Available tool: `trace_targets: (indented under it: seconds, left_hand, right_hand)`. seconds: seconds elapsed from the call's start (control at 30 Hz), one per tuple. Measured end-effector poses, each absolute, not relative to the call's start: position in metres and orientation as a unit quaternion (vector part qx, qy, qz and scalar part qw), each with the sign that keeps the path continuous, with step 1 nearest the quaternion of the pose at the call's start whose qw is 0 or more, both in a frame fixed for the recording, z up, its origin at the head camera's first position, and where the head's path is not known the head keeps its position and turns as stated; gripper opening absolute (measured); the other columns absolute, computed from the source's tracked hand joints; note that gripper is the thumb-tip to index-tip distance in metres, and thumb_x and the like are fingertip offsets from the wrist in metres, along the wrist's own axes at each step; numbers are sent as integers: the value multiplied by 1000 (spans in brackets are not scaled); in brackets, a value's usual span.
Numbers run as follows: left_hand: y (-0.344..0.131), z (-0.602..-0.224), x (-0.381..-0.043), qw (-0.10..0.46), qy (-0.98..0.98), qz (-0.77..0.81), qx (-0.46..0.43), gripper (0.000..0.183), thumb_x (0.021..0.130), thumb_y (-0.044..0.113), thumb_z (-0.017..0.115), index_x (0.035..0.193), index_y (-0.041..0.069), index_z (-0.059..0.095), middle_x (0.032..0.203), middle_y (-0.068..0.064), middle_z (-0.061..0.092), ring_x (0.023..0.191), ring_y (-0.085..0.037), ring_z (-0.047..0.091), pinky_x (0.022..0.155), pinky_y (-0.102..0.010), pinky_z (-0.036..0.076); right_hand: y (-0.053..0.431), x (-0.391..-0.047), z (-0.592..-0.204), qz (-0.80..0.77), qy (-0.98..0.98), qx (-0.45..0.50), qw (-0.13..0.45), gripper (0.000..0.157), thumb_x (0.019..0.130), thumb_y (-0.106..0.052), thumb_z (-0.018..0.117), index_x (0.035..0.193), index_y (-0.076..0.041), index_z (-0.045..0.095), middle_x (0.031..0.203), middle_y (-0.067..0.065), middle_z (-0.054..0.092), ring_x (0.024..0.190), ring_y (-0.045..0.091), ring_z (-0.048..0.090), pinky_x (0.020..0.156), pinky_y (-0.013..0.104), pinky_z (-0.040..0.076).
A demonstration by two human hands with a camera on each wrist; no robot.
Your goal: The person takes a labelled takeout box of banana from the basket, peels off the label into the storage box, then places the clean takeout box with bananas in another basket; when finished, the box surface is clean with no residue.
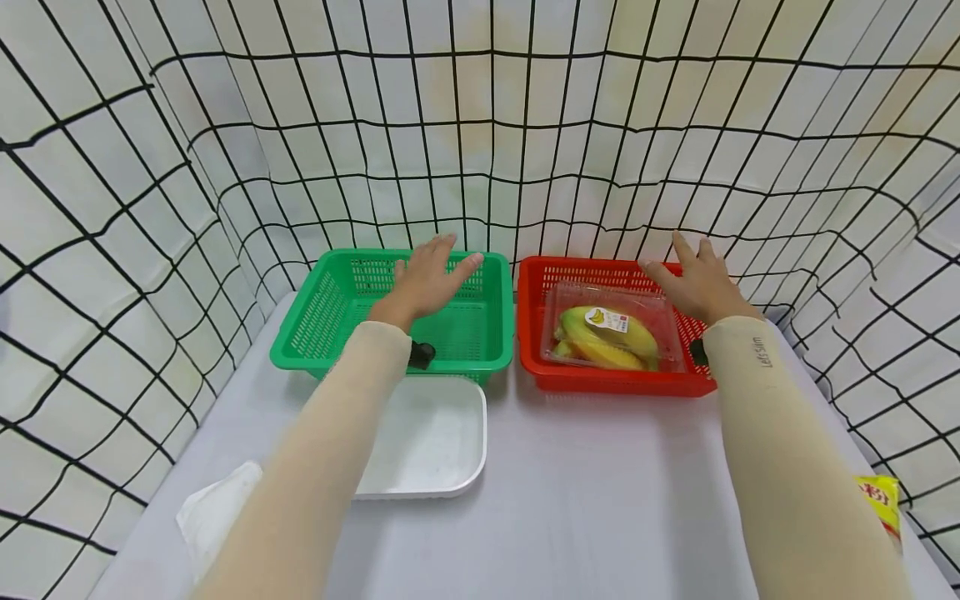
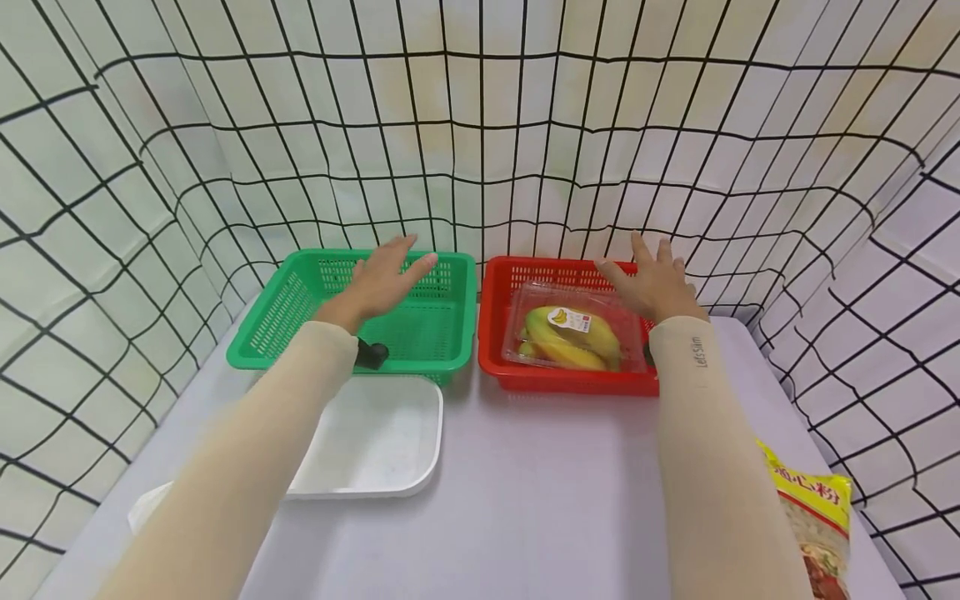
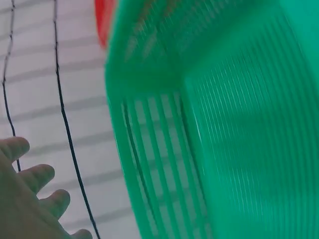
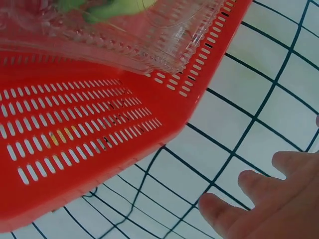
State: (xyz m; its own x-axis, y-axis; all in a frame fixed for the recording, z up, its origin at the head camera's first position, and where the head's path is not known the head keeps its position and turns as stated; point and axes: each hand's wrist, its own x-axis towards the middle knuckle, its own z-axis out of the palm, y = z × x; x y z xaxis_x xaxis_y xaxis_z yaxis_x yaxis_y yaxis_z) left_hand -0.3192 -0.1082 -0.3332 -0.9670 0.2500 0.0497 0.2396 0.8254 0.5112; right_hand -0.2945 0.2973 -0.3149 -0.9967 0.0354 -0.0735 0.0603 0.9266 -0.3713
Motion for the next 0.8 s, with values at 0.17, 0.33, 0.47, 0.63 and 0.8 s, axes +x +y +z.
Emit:
trace_targets:
  seconds: [0.17, 0.33, 0.47, 0.63, 0.8]
  left_hand:
    - [-67, -332, -319, 27, 910, 384, 156, 85, 104, 70, 35, 169, 18, 17, 174, -5, 17, 160, -30, 15, 126, -60, 18]
    - [-24, -331, -315, 78, 865, 467, 168, 87, 103, 68, 44, 169, 18, 16, 173, -5, 19, 157, -30, 22, 123, -57, 28]
    - [3, -337, -314, 117, 851, 480, 177, 89, 103, 67, 46, 168, 15, 15, 172, -10, 23, 156, -32, 26, 122, -58, 31]
    - [25, -348, -315, 148, 857, 459, 180, 93, 101, 68, 48, 168, 13, 14, 172, -11, 23, 156, -31, 25, 123, -57, 28]
    - [40, -357, -314, 161, 858, 457, 173, 96, 100, 65, 53, 168, 10, 13, 172, -11, 22, 156, -30, 23, 123, -55, 29]
  right_hand:
    - [306, -294, -317, -245, 967, 42, 63, 103, 95, -84, 24, 165, -21, -17, 168, 30, -19, 152, 60, -4, 110, 84, 12]
    - [312, -294, -324, -305, 946, 57, 95, 106, 95, -84, 27, 163, -19, -22, 170, 28, -14, 154, 56, -6, 112, 82, 12]
    - [314, -293, -332, -355, 922, 75, 132, 110, 92, -86, 33, 161, -24, -26, 171, 25, -11, 154, 56, -5, 111, 82, 15]
    - [316, -293, -340, -381, 904, 95, 168, 116, 86, -92, 36, 158, -31, -32, 171, 23, -18, 153, 58, -7, 112, 82, 16]
    - [316, -293, -344, -375, 900, 102, 197, 117, 88, -91, 34, 158, -23, -32, 169, 20, -25, 154, 56, -10, 114, 79, 19]
